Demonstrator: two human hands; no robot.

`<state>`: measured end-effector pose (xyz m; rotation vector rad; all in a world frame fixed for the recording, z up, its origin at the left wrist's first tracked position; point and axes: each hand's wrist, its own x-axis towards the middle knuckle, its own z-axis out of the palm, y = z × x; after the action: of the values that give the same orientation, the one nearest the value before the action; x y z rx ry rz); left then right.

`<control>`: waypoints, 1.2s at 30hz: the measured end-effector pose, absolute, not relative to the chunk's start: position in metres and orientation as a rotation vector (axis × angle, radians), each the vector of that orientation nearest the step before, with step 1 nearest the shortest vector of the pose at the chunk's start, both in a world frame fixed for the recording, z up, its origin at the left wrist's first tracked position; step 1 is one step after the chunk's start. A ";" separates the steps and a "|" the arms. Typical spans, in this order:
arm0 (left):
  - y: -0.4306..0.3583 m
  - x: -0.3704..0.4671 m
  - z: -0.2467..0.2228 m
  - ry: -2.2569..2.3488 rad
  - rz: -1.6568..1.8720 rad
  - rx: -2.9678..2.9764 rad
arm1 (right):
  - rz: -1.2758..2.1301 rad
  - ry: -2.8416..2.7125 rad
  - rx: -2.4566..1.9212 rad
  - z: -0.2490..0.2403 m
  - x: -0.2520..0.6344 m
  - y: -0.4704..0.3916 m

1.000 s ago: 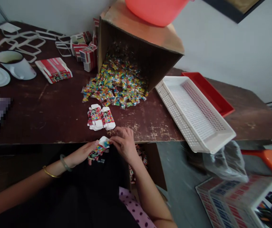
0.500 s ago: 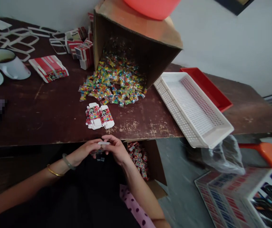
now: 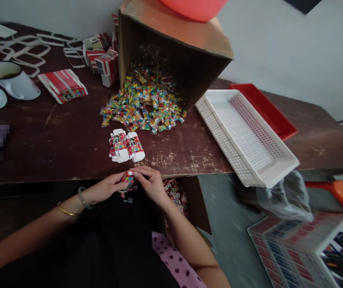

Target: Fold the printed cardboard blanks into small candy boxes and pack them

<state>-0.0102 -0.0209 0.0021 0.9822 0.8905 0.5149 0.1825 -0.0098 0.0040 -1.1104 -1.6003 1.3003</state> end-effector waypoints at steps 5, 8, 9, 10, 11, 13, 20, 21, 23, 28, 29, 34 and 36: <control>-0.025 -0.023 -0.003 0.940 0.436 1.138 | 1.185 -1.808 -1.031 -0.011 0.185 -0.024; -0.032 -0.021 -0.006 0.833 0.409 0.940 | 1.004 -1.990 -1.007 -0.016 0.187 -0.035; -0.035 -0.018 -0.007 0.803 0.392 0.881 | 0.981 -2.016 -1.027 -0.016 0.188 -0.038; -0.037 -0.014 -0.007 0.779 0.375 0.840 | 0.987 -2.028 -1.046 -0.014 0.191 -0.040; -0.039 -0.010 -0.008 0.759 0.355 0.817 | 1.020 -2.025 -1.060 -0.011 0.195 -0.041; -0.041 -0.001 -0.007 0.717 0.308 0.807 | 1.142 -1.966 -1.084 0.000 0.210 -0.042; -0.026 -0.010 -0.002 0.806 0.456 0.858 | 1.114 -2.095 -1.460 0.035 0.277 -0.019; -0.023 -0.014 -0.001 0.860 0.504 0.840 | 1.034 -2.137 -1.455 0.030 0.273 -0.007; -0.017 -0.020 0.000 0.938 0.564 0.791 | 0.924 -2.205 -1.350 0.011 0.251 0.025; -0.012 -0.029 0.004 0.972 0.589 0.742 | 0.741 -2.330 -1.446 -0.027 0.182 0.101; -0.012 -0.030 0.004 0.985 0.598 0.739 | 0.681 -2.326 -1.550 -0.030 0.172 0.107; -0.009 -0.035 0.003 1.050 0.635 0.740 | 0.513 -2.271 -1.766 -0.031 0.149 0.098; -0.005 -0.036 0.001 1.044 0.644 0.764 | 0.532 -2.192 -1.753 -0.031 0.155 0.086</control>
<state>-0.0360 -0.0052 0.0014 0.7645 1.0441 0.6444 0.1550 0.0856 -0.0314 -1.7533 -2.1919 0.5317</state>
